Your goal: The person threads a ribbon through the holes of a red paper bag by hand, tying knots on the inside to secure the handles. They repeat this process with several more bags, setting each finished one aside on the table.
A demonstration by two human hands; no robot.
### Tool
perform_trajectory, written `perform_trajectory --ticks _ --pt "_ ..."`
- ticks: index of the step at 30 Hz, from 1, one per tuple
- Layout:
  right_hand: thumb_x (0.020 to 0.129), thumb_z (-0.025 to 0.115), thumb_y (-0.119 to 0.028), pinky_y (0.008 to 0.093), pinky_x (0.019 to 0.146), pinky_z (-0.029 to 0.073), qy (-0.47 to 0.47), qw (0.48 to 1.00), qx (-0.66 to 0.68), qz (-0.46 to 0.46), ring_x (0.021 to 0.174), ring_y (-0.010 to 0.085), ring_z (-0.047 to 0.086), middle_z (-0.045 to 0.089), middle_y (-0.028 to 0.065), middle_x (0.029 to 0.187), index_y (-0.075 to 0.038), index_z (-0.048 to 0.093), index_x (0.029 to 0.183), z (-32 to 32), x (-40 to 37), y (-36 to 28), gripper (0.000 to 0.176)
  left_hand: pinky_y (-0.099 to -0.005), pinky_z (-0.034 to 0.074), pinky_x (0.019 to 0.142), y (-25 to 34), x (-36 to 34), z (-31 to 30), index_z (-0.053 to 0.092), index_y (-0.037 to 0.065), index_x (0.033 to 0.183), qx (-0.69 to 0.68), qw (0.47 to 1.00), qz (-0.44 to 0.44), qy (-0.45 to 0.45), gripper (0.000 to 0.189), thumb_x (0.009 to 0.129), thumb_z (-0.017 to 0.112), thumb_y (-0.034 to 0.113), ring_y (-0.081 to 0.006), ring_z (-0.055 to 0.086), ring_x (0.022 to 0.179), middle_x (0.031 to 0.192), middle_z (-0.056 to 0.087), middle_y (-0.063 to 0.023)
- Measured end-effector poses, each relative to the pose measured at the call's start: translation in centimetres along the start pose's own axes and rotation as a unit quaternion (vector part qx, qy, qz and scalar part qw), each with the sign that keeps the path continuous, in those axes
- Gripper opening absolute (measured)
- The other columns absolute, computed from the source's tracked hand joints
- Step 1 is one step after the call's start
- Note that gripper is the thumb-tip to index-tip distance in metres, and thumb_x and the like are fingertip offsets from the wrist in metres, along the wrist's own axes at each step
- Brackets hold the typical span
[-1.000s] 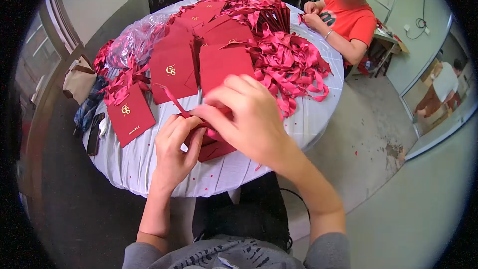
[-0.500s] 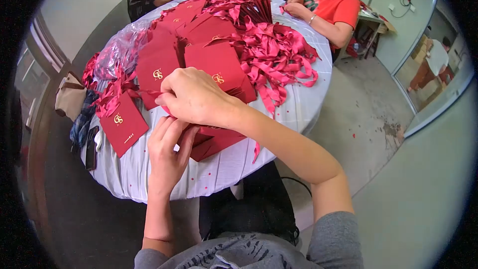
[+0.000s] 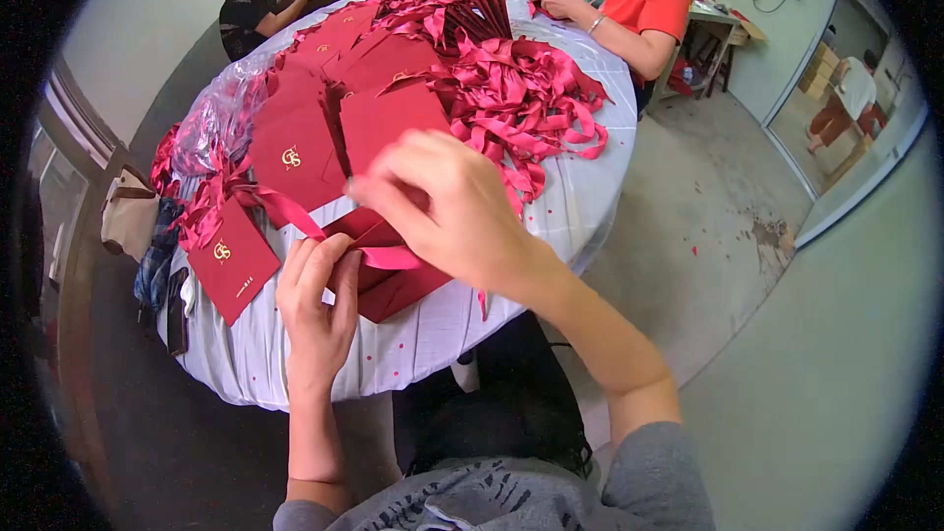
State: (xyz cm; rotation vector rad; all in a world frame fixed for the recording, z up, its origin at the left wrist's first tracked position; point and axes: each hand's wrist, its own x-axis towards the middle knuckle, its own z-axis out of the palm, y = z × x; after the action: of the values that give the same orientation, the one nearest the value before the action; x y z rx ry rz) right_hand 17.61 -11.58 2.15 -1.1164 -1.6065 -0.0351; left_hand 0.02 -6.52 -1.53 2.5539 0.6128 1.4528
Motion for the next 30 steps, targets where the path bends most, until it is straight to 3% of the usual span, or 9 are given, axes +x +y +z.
perform_trajectory --ticks 2,3,6,10,13,16,18,26,30 --pt "0.078 0.070 -0.006 0.0322 0.061 0.043 -0.027 0.998 -0.059 0.009 0.064 0.0203 0.053 0.057 0.0070 0.070 -0.001 0.065 0.081 -0.5 -2.9 0.2 0.008 -0.0355 0.037 0.055 0.1 0.1 0.0 0.060 0.001 0.088 -0.006 1.000 -0.004 0.000 0.017 0.073 0.067 -0.005 -0.0248 0.045 0.060 0.067 0.047 -0.0088" --pt "0.078 0.074 -0.020 0.0373 0.065 0.044 -0.044 0.994 -0.086 0.059 0.074 0.0273 0.054 0.056 0.0084 0.079 -0.005 0.061 0.078 -0.1 -4.1 -0.1 0.020 -0.0358 0.036 0.055 0.1 0.1 0.0 0.060 0.001 0.088 -0.006 1.000 -0.008 0.001 0.017 0.073 0.065 -0.006 -0.0247 0.044 0.060 0.066 0.046 -0.0089" --pt "0.078 0.073 -0.017 0.0374 0.074 0.043 -0.080 0.990 -0.087 0.081 0.087 0.0283 0.051 0.051 0.0101 0.090 -0.002 0.059 0.080 0.5 -6.6 0.3 0.021 -0.0356 0.037 0.058 0.3 0.2 -0.2 0.061 0.001 0.089 0.001 0.999 -0.025 -0.020 0.018 0.074 0.064 -0.007 -0.0251 0.045 0.065 0.069 0.048 -0.0087" --pt "0.081 0.070 -0.013 0.0345 0.070 0.043 -0.063 0.996 -0.013 0.056 0.081 0.0253 0.054 0.053 0.0096 0.085 -0.001 0.057 0.084 -0.7 -8.1 0.7 0.018 -0.0362 0.038 0.071 0.7 0.3 -0.5 0.062 0.004 0.092 0.055 0.998 -0.017 -0.022 0.021 0.073 0.065 -0.005 -0.0279 0.046 0.079 0.076 0.054 -0.0075" --pt "0.089 0.064 -0.010 0.0264 0.060 0.043 -0.129 0.944 0.182 0.242 0.064 0.0107 0.056 0.060 0.0063 0.075 0.000 0.054 0.090 -2.3 -9.6 0.3 0.014 -0.0370 0.038 0.074 1.1 0.3 -0.6 0.062 0.005 0.092 0.115 0.993 0.000 -0.016 0.021 0.073 0.066 -0.004 -0.0277 0.046 0.081 0.076 0.054 -0.0063" --pt "0.091 0.062 -0.010 0.0249 0.061 0.043 -0.164 0.872 0.242 0.394 0.065 0.0075 0.053 0.060 0.0051 0.076 0.000 0.055 0.091 -4.7 -9.9 -0.8 0.013 -0.0368 0.038 0.076 1.2 0.1 -0.4 0.063 0.005 0.092 0.135 0.990 -0.028 -0.015 0.020 0.074 0.066 -0.003 -0.0280 0.045 0.089 0.088 0.054 -0.0093" --pt "0.091 0.061 -0.010 0.0239 0.062 0.043 -0.177 0.890 0.201 0.370 0.067 0.0063 0.052 0.059 0.0024 0.076 0.000 0.055 0.094 -6.0 -11.2 0.1 0.012 -0.0387 0.039 0.080 1.4 0.3 -0.3 0.063 0.003 0.093 0.139 0.990 -0.030 -0.015 0.020 0.075 0.065 -0.004 -0.0299 0.046 0.094 0.096 0.053 -0.0113" --pt "0.088 0.064 -0.005 0.0206 0.068 0.045 -0.059 0.882 0.260 0.388 0.075 0.0050 0.054 0.057 -0.0018 0.081 -0.001 0.059 0.096 -8.9 -12.9 0.2 0.010 -0.0386 0.036 0.088 1.6 1.4 -0.4 0.062 0.005 0.110 0.177 0.982 0.013 -0.073 0.038 0.075 0.057 -0.008 -0.0272 0.050 0.095 0.100 0.057 -0.0086" --pt "0.086 0.062 0.000 0.0216 0.068 0.048 0.018 0.888 0.236 0.395 0.074 0.0074 0.057 0.061 0.0011 0.084 0.000 0.060 0.094 -8.3 -13.2 0.7 0.008 -0.0373 0.036 0.079 1.3 2.2 -0.4 0.064 0.007 0.105 0.154 0.985 0.031 -0.064 0.028 0.077 0.067 0.007 -0.0248 0.051 0.088 0.089 0.057 -0.0063"
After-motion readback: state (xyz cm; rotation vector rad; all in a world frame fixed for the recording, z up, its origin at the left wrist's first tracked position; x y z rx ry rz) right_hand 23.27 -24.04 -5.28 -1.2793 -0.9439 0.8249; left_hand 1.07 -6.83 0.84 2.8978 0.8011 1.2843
